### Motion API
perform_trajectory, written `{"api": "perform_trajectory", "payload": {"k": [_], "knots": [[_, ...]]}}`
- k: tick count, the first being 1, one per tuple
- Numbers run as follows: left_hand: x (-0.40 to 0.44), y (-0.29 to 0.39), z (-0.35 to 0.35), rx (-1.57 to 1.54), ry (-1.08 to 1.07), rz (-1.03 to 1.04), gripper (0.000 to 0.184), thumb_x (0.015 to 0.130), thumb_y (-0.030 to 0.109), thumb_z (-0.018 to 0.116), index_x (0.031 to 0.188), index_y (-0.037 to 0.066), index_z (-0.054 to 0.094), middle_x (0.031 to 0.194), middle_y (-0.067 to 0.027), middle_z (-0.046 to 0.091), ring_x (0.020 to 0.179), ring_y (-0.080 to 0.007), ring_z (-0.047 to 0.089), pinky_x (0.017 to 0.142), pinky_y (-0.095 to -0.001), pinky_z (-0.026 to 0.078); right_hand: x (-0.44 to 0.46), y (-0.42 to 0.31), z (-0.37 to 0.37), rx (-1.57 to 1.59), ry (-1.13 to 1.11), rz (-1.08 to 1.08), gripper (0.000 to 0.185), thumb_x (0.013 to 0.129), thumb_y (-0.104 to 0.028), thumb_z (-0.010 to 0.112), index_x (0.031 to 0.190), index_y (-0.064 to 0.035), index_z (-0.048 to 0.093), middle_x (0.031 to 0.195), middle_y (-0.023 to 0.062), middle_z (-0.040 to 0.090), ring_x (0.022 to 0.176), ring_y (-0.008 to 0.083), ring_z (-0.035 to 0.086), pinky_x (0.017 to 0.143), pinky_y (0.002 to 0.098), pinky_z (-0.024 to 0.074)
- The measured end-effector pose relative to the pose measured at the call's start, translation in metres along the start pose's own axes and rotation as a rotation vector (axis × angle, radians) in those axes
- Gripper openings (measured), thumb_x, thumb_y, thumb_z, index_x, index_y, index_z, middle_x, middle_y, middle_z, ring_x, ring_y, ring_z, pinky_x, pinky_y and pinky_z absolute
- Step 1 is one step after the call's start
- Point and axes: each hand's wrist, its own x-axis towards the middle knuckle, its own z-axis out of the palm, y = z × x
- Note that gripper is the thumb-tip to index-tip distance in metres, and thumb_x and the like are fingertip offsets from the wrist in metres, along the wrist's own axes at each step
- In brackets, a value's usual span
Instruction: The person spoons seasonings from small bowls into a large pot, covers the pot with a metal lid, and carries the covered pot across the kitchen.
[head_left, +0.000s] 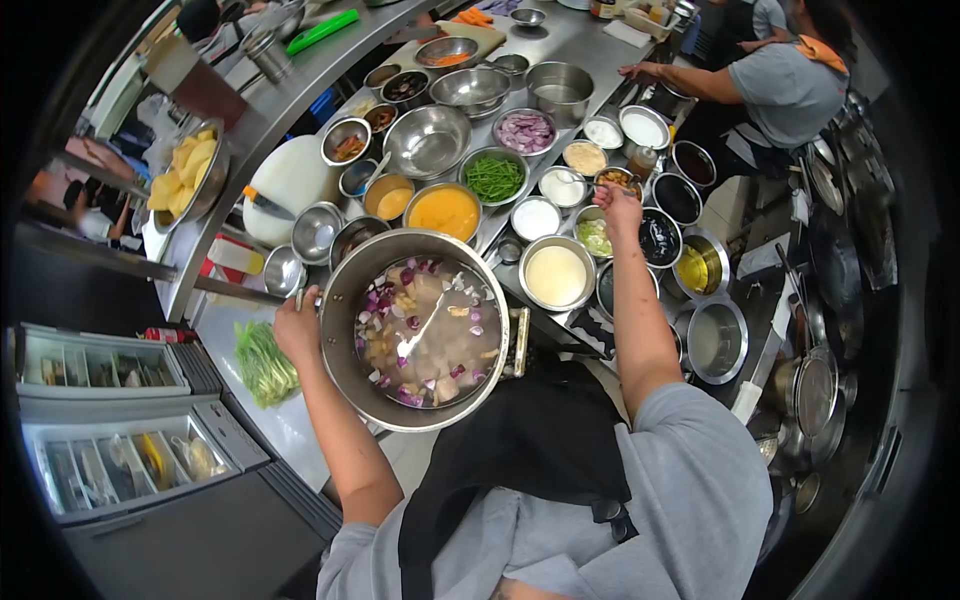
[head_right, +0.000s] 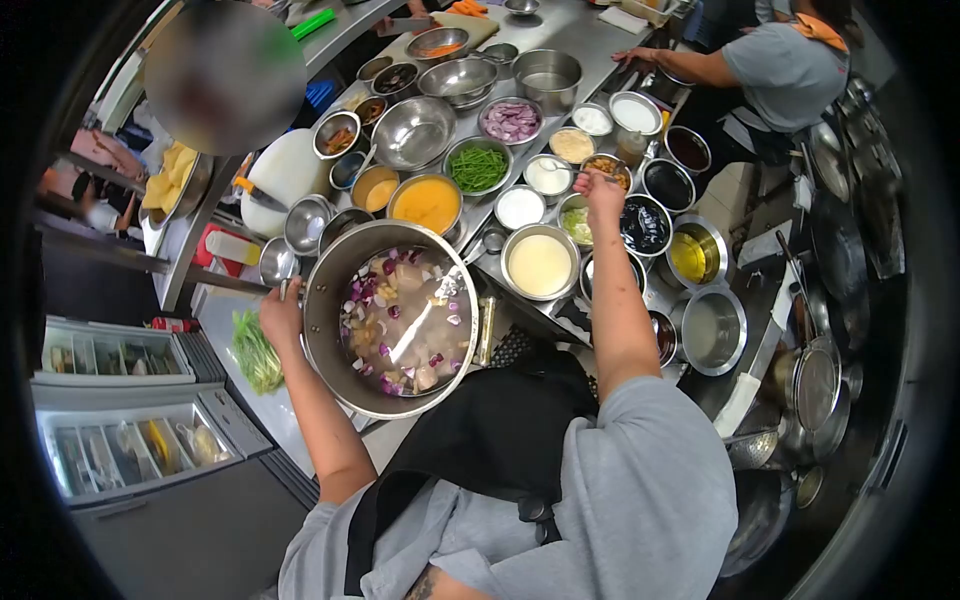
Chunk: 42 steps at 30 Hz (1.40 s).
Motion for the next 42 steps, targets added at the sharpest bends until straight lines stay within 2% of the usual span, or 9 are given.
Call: {"api": "perform_trajectory", "payload": {"k": [13,16,21,27,29,33,34,37,42], "knots": [[-0.009,0.006,-0.006,-0.051,0.1,-0.009,0.038,0.08,0.049,0.072,0.091,0.013,0.076,0.087,-0.0187,0.071,0.086,-0.0395,0.067,0.077,-0.0483,0.051,-0.143,-0.084,0.074,0.003,-0.528,0.135,0.028,0.098,-0.016,0.059,0.113,0.0076,0.062,0.089,0.012,0.067,0.07,0.0143,0.061,0.064,0.0262,0.0516],[0.003,-0.016,0.019,-0.098,0.047,-0.024,0.058,0.082,0.059,0.067,0.109,0.008,0.071,0.101,-0.0214,0.07,0.098,-0.0414,0.065,0.083,-0.0495,0.05,-0.182,-0.071,0.092,-0.011,-0.578,0.157,0.028,0.098,-0.016,0.06,0.114,0.0061,0.062,0.088,0.01,0.065,0.074,0.0156,0.059,0.067,0.0297,0.0493],[-0.011,-0.002,-0.008,-0.23,0.075,-0.089,0.037,0.08,0.046,0.073,0.086,0.009,0.074,0.086,-0.0184,0.071,0.085,-0.0395,0.068,0.076,-0.0486,0.053,-0.189,-0.013,0.075,-0.266,-0.936,-0.005,0.026,0.098,-0.019,0.061,0.107,0.0052,0.066,0.091,0.0092,0.063,0.078,0.0153,0.058,0.073,0.0276,0.0481],[-0.007,-0.006,-0.013,-0.195,0.065,-0.017,0.042,0.079,0.047,0.074,0.084,0.006,0.073,0.087,-0.0186,0.07,0.085,-0.0385,0.068,0.074,-0.0478,0.052,-0.198,-0.017,0.075,-0.18,-0.95,0.021,0.026,0.095,-0.016,0.066,0.109,0.006,0.068,0.09,0.0095,0.065,0.083,0.0149,0.059,0.073,0.0293,0.0507],[-0.001,-0.01,0.0,-0.182,0.067,-0.042,0.044,0.078,0.048,0.075,0.088,0.006,0.073,0.09,-0.0187,0.071,0.087,-0.0387,0.068,0.076,-0.0475,0.053,-0.187,-0.016,0.069,-0.421,-1.008,-0.011,0.03,0.098,-0.019,0.063,0.113,0.0064,0.064,0.091,0.0072,0.065,0.082,0.013,0.058,0.074,0.0258,0.046],[0.008,-0.03,0.046,-0.032,0.143,-0.025,0.029,0.087,0.034,0.065,0.1,0.01,0.073,0.096,-0.0188,0.07,0.091,-0.0379,0.067,0.079,-0.0467,0.053,-0.178,-0.018,0.063,-0.103,-0.684,0.237,0.026,0.098,-0.015,0.06,0.112,0.0064,0.063,0.091,0.0057,0.062,0.081,0.0133,0.056,0.073,0.0277,0.0463],[-0.003,-0.016,0.013,-0.106,0.058,0.188,0.024,0.089,0.034,0.062,0.094,0.015,0.076,0.092,-0.0163,0.071,0.089,-0.0373,0.067,0.077,-0.0478,0.052,-0.184,-0.038,0.073,0.046,-0.668,0.205,0.025,0.098,-0.014,0.06,0.113,0.0061,0.063,0.094,0.0074,0.063,0.083,0.015,0.058,0.075,0.0285,0.0473],[-0.003,-0.002,0.003,-0.066,0.055,0.026,0.036,0.083,0.049,0.067,0.097,0.017,0.077,0.087,-0.018,0.071,0.085,-0.0395,0.067,0.077,-0.0494,0.051,-0.138,-0.051,0.06,0.17,-0.57,0.118,0.029,0.099,-0.015,0.059,0.118,0.0065,0.06,0.093,0.0081,0.064,0.08,0.014,0.059,0.072,0.0271,0.0482],[-0.01,0.01,-0.008,-0.053,0.05,0.09,0.042,0.085,0.05,0.068,0.097,0.01,0.075,0.088,-0.0221,0.069,0.087,-0.0433,0.065,0.077,-0.0501,0.05,-0.027,-0.004,0.002,-0.321,-0.101,-0.232,0.024,0.099,-0.016,0.058,0.108,0.0043,0.067,0.083,0.0072,0.068,0.067,0.0118,0.062,0.061,0.0249,0.0523]]}}
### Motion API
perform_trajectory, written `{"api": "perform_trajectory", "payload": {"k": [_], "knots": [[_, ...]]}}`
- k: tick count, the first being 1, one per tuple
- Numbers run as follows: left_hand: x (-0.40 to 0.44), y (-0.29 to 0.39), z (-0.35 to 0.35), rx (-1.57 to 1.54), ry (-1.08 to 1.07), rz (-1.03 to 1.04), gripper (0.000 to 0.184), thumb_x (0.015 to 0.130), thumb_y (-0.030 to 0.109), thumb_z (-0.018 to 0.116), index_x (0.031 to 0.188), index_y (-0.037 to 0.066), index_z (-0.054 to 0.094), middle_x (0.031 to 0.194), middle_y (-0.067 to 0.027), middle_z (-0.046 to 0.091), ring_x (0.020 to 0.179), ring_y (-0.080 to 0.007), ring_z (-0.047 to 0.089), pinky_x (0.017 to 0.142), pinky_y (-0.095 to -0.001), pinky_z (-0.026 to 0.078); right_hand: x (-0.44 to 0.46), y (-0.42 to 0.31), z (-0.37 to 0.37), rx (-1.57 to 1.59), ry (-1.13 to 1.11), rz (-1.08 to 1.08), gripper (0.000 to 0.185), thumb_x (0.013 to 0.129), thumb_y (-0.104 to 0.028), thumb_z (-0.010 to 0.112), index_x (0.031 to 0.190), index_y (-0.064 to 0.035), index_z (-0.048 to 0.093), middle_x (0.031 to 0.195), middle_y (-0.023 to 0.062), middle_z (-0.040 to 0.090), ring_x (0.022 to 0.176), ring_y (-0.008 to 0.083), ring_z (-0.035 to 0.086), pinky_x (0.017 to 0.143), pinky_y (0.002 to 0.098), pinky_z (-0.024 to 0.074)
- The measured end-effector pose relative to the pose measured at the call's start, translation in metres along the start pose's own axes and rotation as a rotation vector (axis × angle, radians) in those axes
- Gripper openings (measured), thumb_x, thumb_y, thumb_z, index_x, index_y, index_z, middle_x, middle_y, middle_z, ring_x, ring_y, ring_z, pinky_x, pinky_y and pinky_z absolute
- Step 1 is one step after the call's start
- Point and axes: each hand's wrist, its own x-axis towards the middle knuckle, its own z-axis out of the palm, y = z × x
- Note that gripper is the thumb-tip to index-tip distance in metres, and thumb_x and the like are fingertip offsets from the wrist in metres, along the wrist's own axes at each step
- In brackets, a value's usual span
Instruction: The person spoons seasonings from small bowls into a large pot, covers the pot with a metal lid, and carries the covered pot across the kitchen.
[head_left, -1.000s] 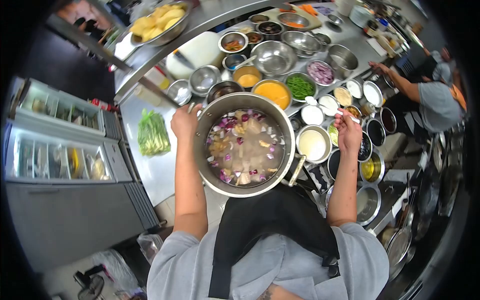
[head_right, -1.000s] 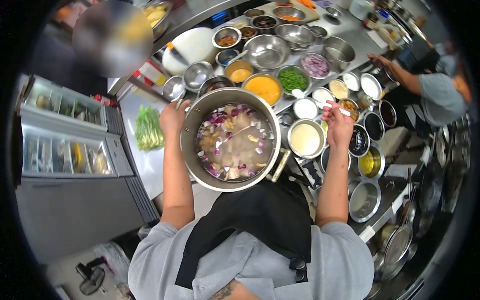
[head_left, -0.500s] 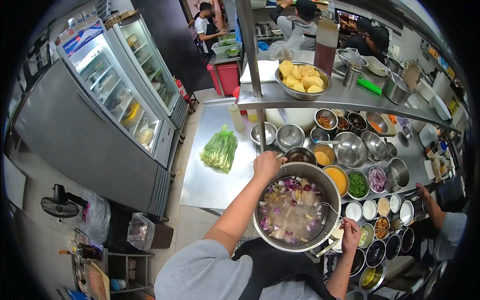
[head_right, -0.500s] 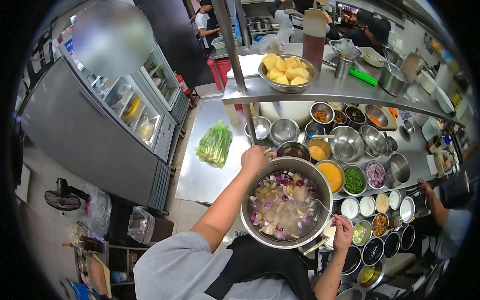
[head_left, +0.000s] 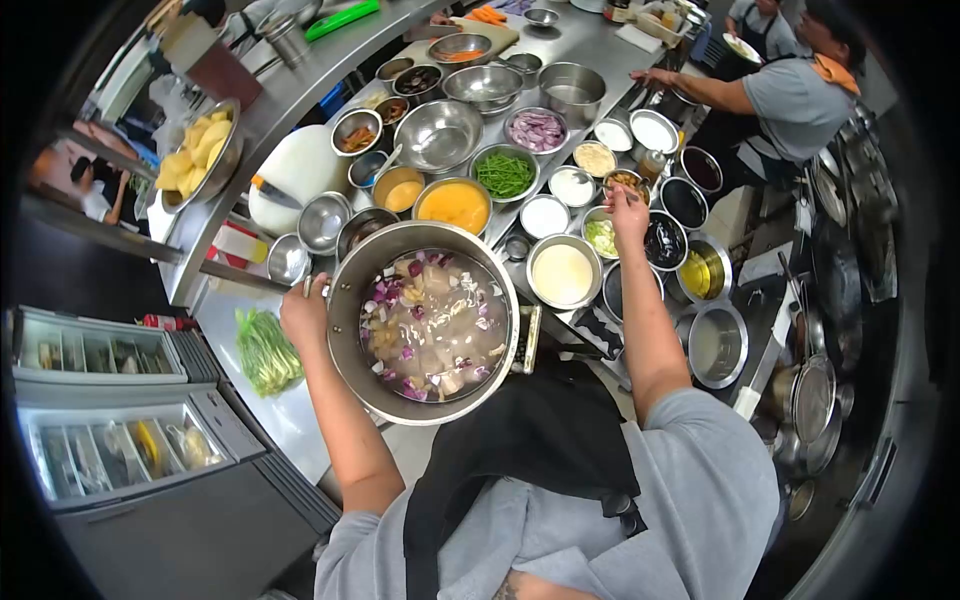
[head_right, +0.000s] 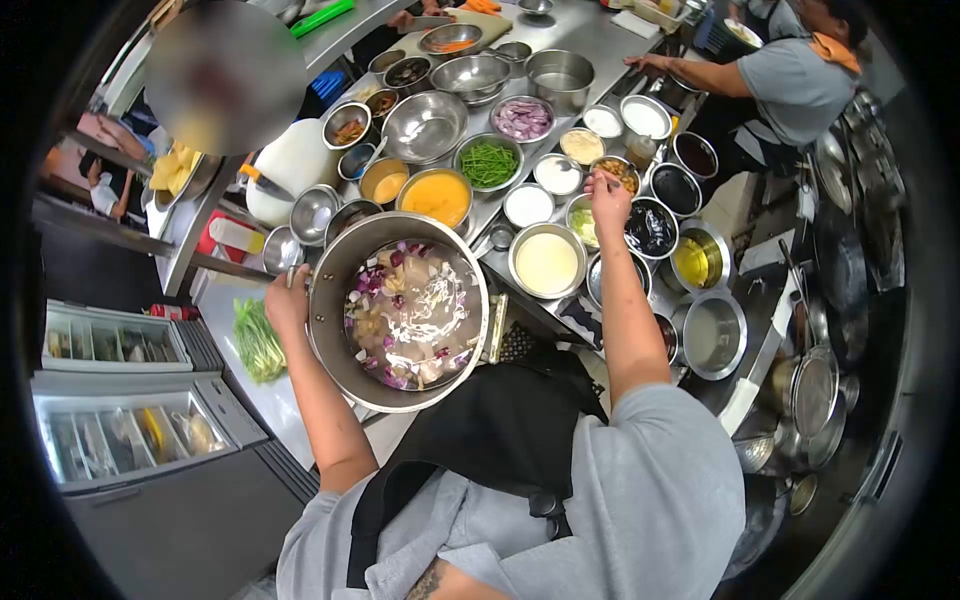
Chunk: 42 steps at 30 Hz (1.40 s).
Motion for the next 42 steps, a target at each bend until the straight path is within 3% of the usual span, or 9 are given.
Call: {"api": "perform_trajectory", "payload": {"k": [3,5,15,24,27,29,34,37,42], "knots": [[0.003,-0.003,0.005,0.0,0.016,0.019,0.043,0.086,0.049,0.067,0.097,0.009,0.074,0.089,-0.0229,0.069,0.088,-0.0446,0.064,0.077,-0.0502,0.049,0.019,0.043,-0.009,-0.367,0.043,-0.096,0.022,0.096,-0.016,0.059,0.103,0.0027,0.07,0.079,0.0072,0.071,0.066,0.013,0.066,0.063,0.0272,0.0536],[0.007,-0.011,0.01,0.002,0.025,0.052,0.044,0.086,0.049,0.067,0.098,0.007,0.074,0.091,-0.0233,0.069,0.089,-0.045,0.063,0.078,-0.0503,0.049,0.027,0.069,-0.009,-0.399,0.036,-0.127,0.023,0.095,-0.016,0.06,0.101,0.0037,0.07,0.076,0.0066,0.071,0.065,0.0131,0.067,0.064,0.0281,0.0539],[0.011,-0.02,0.017,0.08,-0.031,-0.006,0.055,0.085,0.055,0.066,0.109,0.006,0.072,0.102,-0.0246,0.068,0.097,-0.0444,0.063,0.084,-0.0502,0.049,0.018,0.073,0.019,0.127,0.134,0.227,0.021,0.099,-0.007,0.052,0.106,0.0095,0.063,0.081,0.0125,0.068,0.065,0.0162,0.065,0.057,0.0271,0.055],[0.011,-0.021,0.014,0.083,-0.059,-0.007,0.058,0.086,0.056,0.064,0.11,0.004,0.071,0.103,-0.0253,0.068,0.099,-0.0438,0.064,0.085,-0.0503,0.049,0.016,0.052,0.008,0.268,0.224,0.253,0.016,0.097,-0.007,0.055,0.098,0.0068,0.063,0.081,0.0118,0.067,0.063,0.0167,0.063,0.056,0.028,0.0544],[0.01,-0.023,0.018,0.064,-0.024,-0.024,0.055,0.085,0.054,0.066,0.108,0.005,0.072,0.1,-0.0247,0.069,0.096,-0.0435,0.064,0.083,-0.05,0.05,0.021,0.059,-0.001,0.276,0.161,0.227,0.012,0.093,-0.012,0.061,0.089,-0.0008,0.065,0.074,0.0071,0.066,0.061,0.0148,0.063,0.055,0.0266,0.0516],[0.013,-0.016,0.011,0.043,0.043,-0.047,0.052,0.085,0.053,0.067,0.106,0.007,0.073,0.097,-0.024,0.069,0.094,-0.0434,0.065,0.082,-0.0499,0.05,0.017,0.041,0.002,0.25,0.126,0.242,0.017,0.094,-0.011,0.059,0.1,0.0048,0.063,0.078,0.0083,0.066,0.063,0.015,0.061,0.057,0.0267,0.0509],[0.004,-0.006,0.001,-0.014,0.028,-0.048,0.038,0.082,0.048,0.071,0.094,0.012,0.074,0.086,-0.0203,0.07,0.084,-0.0434,0.065,0.075,-0.0505,0.05,-0.02,-0.043,0.03,0.347,-0.023,0.322,0.021,0.096,-0.013,0.058,0.107,0.0035,0.063,0.084,0.0071,0.067,0.068,0.0128,0.061,0.061,0.0248,0.0521],[0.008,-0.013,0.008,0.007,0.015,-0.032,0.042,0.081,0.05,0.071,0.089,0.009,0.073,0.084,-0.0214,0.069,0.084,-0.0439,0.064,0.075,-0.0505,0.049,-0.062,-0.088,0.045,0.375,-0.261,0.28,0.027,0.097,-0.016,0.059,0.116,0.0048,0.061,0.087,0.0082,0.066,0.07,0.0119,0.059,0.064,0.0257,0.051],[0.005,-0.016,0.008,-0.012,-0.009,-0.07,0.047,0.082,0.054,0.069,0.096,0.009,0.074,0.09,-0.0214,0.07,0.089,-0.0428,0.065,0.079,-0.0494,0.05,-0.144,-0.147,0.082,0.238,-0.55,0.192,0.027,0.099,-0.018,0.059,0.113,0.0049,0.065,0.088,0.0095,0.069,0.071,0.0111,0.06,0.066,0.0258,0.0508]]}}
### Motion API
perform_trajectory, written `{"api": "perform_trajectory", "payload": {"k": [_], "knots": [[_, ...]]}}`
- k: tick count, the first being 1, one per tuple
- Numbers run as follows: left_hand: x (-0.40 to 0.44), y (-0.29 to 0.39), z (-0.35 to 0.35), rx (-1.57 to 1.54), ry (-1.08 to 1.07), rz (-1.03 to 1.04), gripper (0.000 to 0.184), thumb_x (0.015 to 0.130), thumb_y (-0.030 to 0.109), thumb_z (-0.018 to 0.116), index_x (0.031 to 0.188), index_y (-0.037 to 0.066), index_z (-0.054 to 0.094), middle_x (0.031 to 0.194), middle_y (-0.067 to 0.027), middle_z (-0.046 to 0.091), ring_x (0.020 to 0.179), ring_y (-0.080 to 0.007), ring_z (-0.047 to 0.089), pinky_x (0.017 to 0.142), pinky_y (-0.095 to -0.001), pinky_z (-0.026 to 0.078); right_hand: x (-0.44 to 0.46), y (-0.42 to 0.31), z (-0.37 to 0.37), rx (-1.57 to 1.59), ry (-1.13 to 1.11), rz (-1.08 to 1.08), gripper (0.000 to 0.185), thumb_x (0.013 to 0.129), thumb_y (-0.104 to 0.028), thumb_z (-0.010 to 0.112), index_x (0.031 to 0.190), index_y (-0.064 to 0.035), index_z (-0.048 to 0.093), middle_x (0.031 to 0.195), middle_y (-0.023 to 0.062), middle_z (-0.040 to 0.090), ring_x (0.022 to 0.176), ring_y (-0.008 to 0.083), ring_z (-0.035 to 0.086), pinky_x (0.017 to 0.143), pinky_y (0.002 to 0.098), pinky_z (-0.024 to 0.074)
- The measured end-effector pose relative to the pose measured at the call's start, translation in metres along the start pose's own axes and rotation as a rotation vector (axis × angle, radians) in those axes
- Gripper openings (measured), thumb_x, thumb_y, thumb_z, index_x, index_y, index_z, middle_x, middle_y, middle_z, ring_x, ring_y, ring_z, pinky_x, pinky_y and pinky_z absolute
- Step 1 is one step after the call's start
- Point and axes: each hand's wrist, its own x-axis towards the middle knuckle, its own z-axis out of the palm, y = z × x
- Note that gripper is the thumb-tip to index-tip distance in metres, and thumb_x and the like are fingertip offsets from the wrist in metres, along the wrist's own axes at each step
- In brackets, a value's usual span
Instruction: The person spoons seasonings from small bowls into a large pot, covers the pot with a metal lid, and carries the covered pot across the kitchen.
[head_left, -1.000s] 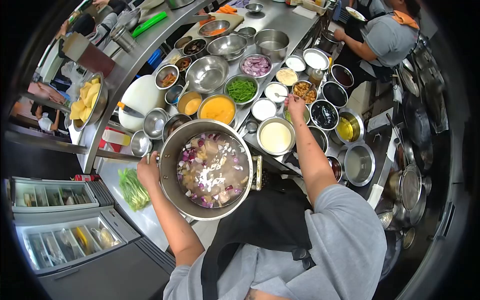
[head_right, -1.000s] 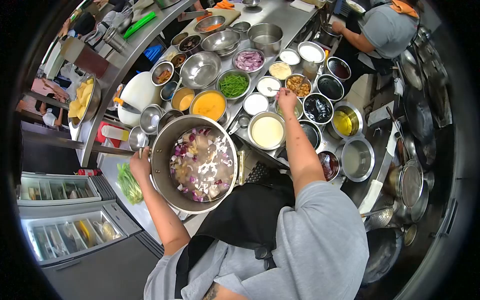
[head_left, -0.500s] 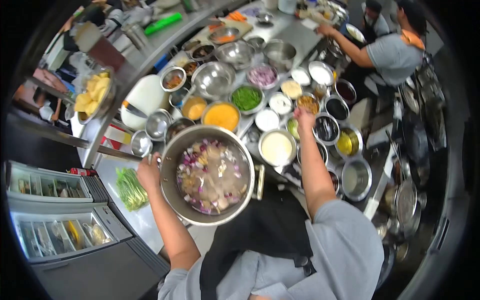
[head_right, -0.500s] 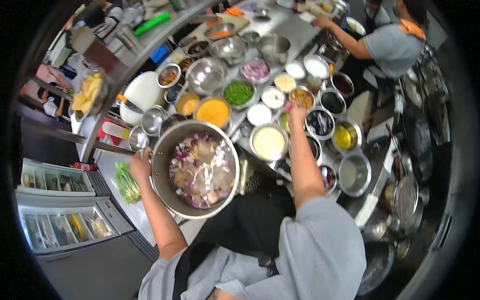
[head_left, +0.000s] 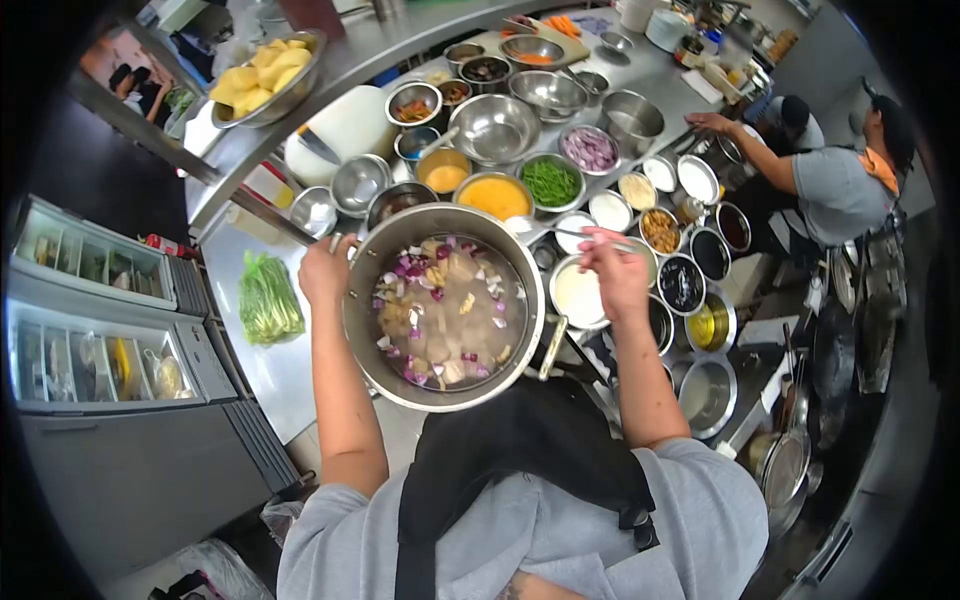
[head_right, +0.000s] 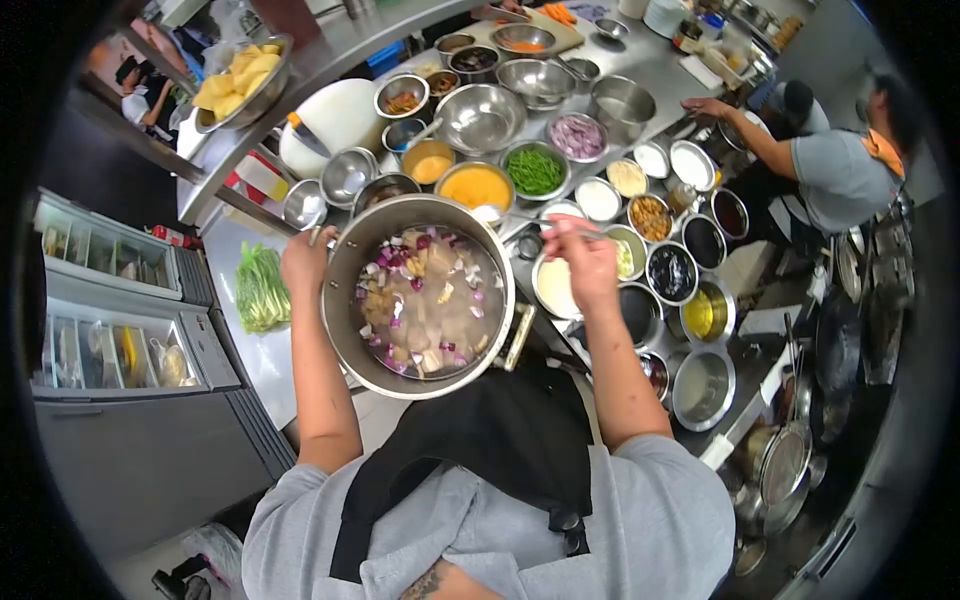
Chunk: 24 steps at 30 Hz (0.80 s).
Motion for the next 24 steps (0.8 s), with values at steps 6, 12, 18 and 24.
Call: {"api": "perform_trajectory", "payload": {"k": [6,12,18,24], "knots": [[0.006,-0.003,0.005,0.01,-0.003,0.035,0.052,0.082,0.055,0.069,0.103,0.008,0.074,0.095,-0.0232,0.07,0.094,-0.0425,0.066,0.082,-0.0485,0.051,-0.027,0.049,-0.006,-0.324,-0.342,-0.12,0.02,0.097,-0.01,0.061,0.112,-0.0013,0.07,0.095,0.0058,0.068,0.078,0.0092,0.061,0.07,0.0238,0.0506],[0.003,0.003,0.001,-0.006,-0.037,0.056,0.045,0.085,0.053,0.067,0.101,0.012,0.075,0.091,-0.0235,0.069,0.09,-0.0437,0.065,0.08,-0.0501,0.05,-0.019,0.057,-0.041,-0.094,-0.144,-0.103,0.027,0.099,-0.017,0.06,0.114,0.0038,0.068,0.094,0.0074,0.068,0.075,0.0113,0.06,0.071,0.026,0.0516],[0.004,-0.001,0.003,0.03,-0.027,0.049,0.046,0.085,0.054,0.066,0.103,0.012,0.075,0.096,-0.0234,0.069,0.093,-0.0432,0.065,0.081,-0.0494,0.05,0.031,0.066,-0.107,0.105,0.246,-0.119,0.027,0.1,-0.017,0.057,0.114,0.0061,0.064,0.093,0.0095,0.068,0.074,0.0109,0.06,0.068,0.026,0.0524],[0.003,0.002,0.002,0.052,-0.059,0.037,0.056,0.085,0.057,0.065,0.108,0.006,0.073,0.101,-0.0241,0.069,0.098,-0.0426,0.064,0.084,-0.0491,0.049,0.055,0.136,-0.162,-0.494,0.204,-0.124,0.025,0.098,-0.016,0.06,0.116,-0.0012,0.069,0.09,0.0042,0.071,0.072,0.0065,0.059,0.066,0.0225,0.0502]]}}
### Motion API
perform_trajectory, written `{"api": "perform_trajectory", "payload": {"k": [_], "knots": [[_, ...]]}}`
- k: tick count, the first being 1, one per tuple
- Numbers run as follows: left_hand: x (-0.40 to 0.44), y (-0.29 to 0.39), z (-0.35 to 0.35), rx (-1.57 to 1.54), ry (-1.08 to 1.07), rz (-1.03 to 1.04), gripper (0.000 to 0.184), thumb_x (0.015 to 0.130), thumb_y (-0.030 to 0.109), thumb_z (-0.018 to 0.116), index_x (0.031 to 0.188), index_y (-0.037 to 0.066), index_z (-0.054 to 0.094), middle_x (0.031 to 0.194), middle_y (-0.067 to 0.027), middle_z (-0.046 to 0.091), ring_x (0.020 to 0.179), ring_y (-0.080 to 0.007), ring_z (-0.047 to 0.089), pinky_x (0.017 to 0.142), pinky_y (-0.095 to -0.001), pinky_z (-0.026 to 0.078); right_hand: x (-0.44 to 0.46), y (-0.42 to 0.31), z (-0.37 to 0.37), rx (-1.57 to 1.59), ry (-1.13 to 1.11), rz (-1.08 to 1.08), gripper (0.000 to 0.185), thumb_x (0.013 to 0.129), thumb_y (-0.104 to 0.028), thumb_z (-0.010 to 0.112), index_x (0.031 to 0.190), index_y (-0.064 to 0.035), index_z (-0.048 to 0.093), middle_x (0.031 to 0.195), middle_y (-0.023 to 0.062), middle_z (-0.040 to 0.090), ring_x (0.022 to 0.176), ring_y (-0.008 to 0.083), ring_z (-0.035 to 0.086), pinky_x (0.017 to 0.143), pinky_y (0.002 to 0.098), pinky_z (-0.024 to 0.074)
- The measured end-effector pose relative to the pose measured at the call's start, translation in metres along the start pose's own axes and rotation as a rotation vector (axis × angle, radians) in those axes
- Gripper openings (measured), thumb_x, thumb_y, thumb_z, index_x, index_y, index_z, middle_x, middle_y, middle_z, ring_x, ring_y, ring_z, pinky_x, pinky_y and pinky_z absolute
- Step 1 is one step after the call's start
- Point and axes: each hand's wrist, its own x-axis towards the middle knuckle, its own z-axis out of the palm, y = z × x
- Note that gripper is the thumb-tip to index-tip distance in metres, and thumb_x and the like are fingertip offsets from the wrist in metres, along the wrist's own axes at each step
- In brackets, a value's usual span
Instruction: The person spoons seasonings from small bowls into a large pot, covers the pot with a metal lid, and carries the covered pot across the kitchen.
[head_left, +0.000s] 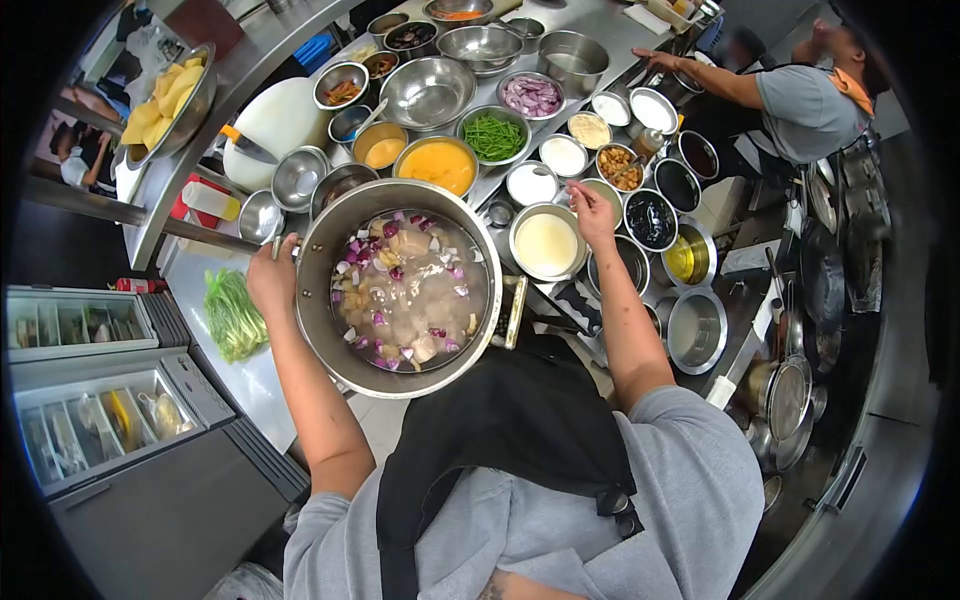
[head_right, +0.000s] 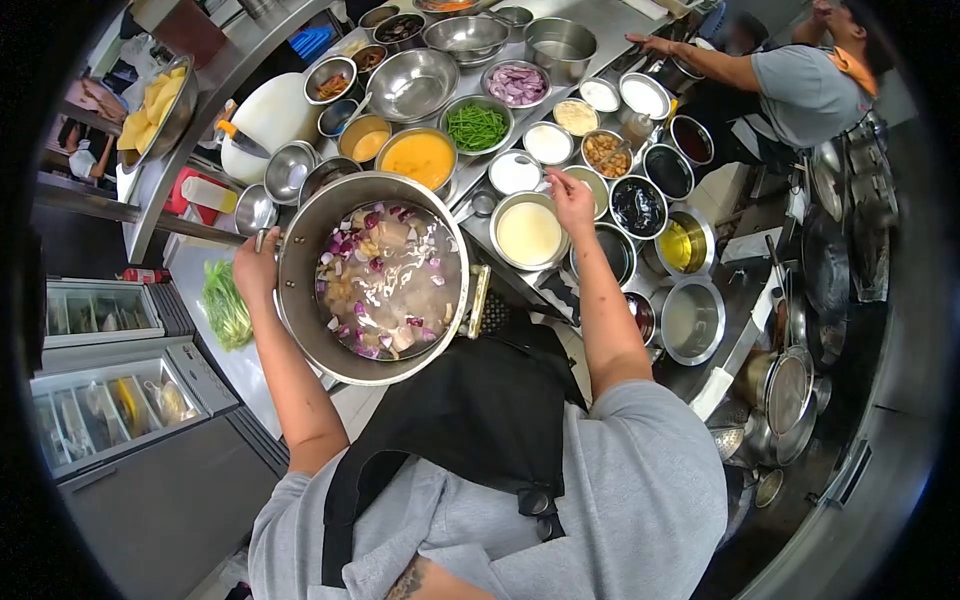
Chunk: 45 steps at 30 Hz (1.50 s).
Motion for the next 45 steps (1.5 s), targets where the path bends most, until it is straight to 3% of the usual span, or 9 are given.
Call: {"api": "perform_trajectory", "payload": {"k": [4,15,24,28,37,41,45], "knots": [[0.003,-0.006,0.004,0.017,0.055,0.029,0.057,0.085,0.057,0.065,0.108,0.005,0.072,0.102,-0.0237,0.069,0.097,-0.0428,0.064,0.084,-0.049,0.049,-0.003,0.011,0.008,-0.168,-0.003,-0.021,0.025,0.098,-0.017,0.06,0.114,0.0006,0.068,0.089,0.0053,0.071,0.074,0.008,0.061,0.066,0.0231,0.0514],[0.004,-0.008,0.007,0.006,0.051,0.022,0.052,0.085,0.057,0.065,0.105,0.009,0.073,0.099,-0.0229,0.069,0.095,-0.0433,0.064,0.082,-0.0496,0.049,0.003,0.022,0.023,0.349,0.188,0.299,0.023,0.099,-0.012,0.054,0.106,0.0079,0.064,0.084,0.0112,0.067,0.068,0.0158,0.063,0.061,0.0272,0.0543],[0.004,-0.007,0.003,0.02,0.047,0.036,0.054,0.086,0.058,0.063,0.106,0.009,0.073,0.098,-0.0234,0.069,0.096,-0.0432,0.064,0.083,-0.0502,0.049,0.012,-0.001,0.008,0.466,0.224,0.299,0.02,0.098,-0.008,0.053,0.105,0.007,0.064,0.087,0.0135,0.068,0.067,0.0163,0.062,0.061,0.0292,0.0554],[-0.001,-0.002,-0.001,0.027,0.033,0.006,0.055,0.084,0.058,0.064,0.109,0.009,0.072,0.102,-0.0241,0.069,0.098,-0.043,0.064,0.085,-0.0497,0.049,0.008,-0.05,0.011,0.475,0.2,0.296,0.02,0.098,-0.008,0.055,0.104,0.0075,0.064,0.086,0.0137,0.069,0.066,0.0156,0.062,0.06,0.0282,0.0543],[0.001,-0.006,0.002,-0.059,0.051,-0.029,0.043,0.082,0.055,0.068,0.097,0.016,0.076,0.09,-0.0189,0.071,0.089,-0.0398,0.067,0.078,-0.0477,0.051,-0.057,-0.197,0.062,0.486,-0.137,0.189,0.027,0.099,-0.015,0.059,0.111,0.0089,0.063,0.086,0.0125,0.069,0.067,0.0136,0.06,0.062,0.0266,0.0522],[-0.001,-0.004,-0.003,-0.029,0.05,-0.039,0.043,0.082,0.054,0.069,0.098,0.015,0.076,0.089,-0.0198,0.071,0.089,-0.0401,0.067,0.078,-0.0478,0.051,-0.087,-0.204,0.09,0.217,-0.371,0.081,0.022,0.098,-0.012,0.059,0.111,0.0032,0.068,0.092,0.0088,0.07,0.075,0.0102,0.062,0.067,0.0233,0.0517],[-0.002,-0.001,-0.006,-0.043,-0.008,-0.08,0.045,0.083,0.057,0.066,0.099,0.016,0.076,0.093,-0.0208,0.071,0.093,-0.0395,0.067,0.081,-0.0466,0.051,-0.094,-0.212,0.093,-0.079,-0.501,-0.112,0.019,0.095,-0.008,0.062,0.111,-0.0027,0.072,0.093,0.0078,0.072,0.085,0.0144,0.065,0.078,0.0276,0.0516]]}}
